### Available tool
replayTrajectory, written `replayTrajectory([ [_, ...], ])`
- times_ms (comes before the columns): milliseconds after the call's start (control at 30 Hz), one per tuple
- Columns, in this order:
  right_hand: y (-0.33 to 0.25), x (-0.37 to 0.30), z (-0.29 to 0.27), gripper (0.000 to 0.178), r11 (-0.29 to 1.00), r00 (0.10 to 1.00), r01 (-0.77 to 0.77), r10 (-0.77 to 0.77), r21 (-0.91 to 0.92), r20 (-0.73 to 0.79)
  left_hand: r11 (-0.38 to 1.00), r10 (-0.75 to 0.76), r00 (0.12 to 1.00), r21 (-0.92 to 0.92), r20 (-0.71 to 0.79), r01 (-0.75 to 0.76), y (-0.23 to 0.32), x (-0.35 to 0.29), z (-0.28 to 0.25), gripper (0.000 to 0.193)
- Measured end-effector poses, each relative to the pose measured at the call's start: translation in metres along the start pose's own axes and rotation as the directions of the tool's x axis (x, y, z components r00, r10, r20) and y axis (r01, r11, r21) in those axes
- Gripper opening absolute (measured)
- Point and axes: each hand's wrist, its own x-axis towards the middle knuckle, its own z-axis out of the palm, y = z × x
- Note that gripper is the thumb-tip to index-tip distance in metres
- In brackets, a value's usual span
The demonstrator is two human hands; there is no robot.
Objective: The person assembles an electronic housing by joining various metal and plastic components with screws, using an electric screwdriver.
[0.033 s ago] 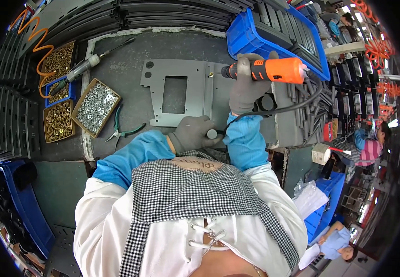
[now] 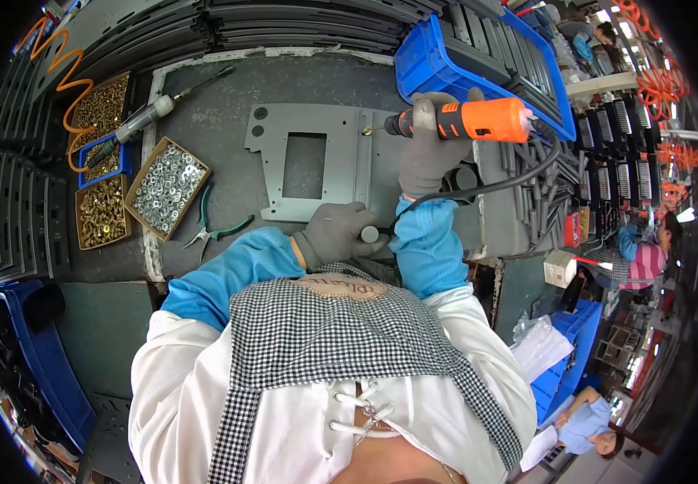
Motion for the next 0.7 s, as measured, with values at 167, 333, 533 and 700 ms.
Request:
replayTrajectory([
  [167, 0.007, 0.000, 0.000, 0.073, 1.000, 1.000, -0.003, 0.002, -0.009, -0.026, 1.000, 0.005, 1.000, 0.000, 0.007, -0.005, 0.002, 0.001, -0.001, 0.033],
  [333, -0.001, 0.005, 0.005, 0.014, 0.995, 0.997, 0.023, -0.016, -0.093, 0.077, 0.998, -0.059, 0.994, -0.006, 0.093, 0.059, 0.003, -0.001, -0.002, 0.036],
  [533, 0.000, 0.016, 0.027, 0.021, 0.985, 0.930, -0.097, 0.140, -0.141, 0.339, 0.998, -0.052, 0.994, -0.032, 0.095, 0.055, 0.001, -0.001, -0.001, 0.038],
  [700, 0.010, 0.020, 0.042, 0.070, 0.972, 0.891, 0.000, 0.107, -0.235, 0.441, 0.991, -0.119, 0.974, -0.037, 0.195, 0.129, 0.002, 0.004, -0.009, 0.041],
])
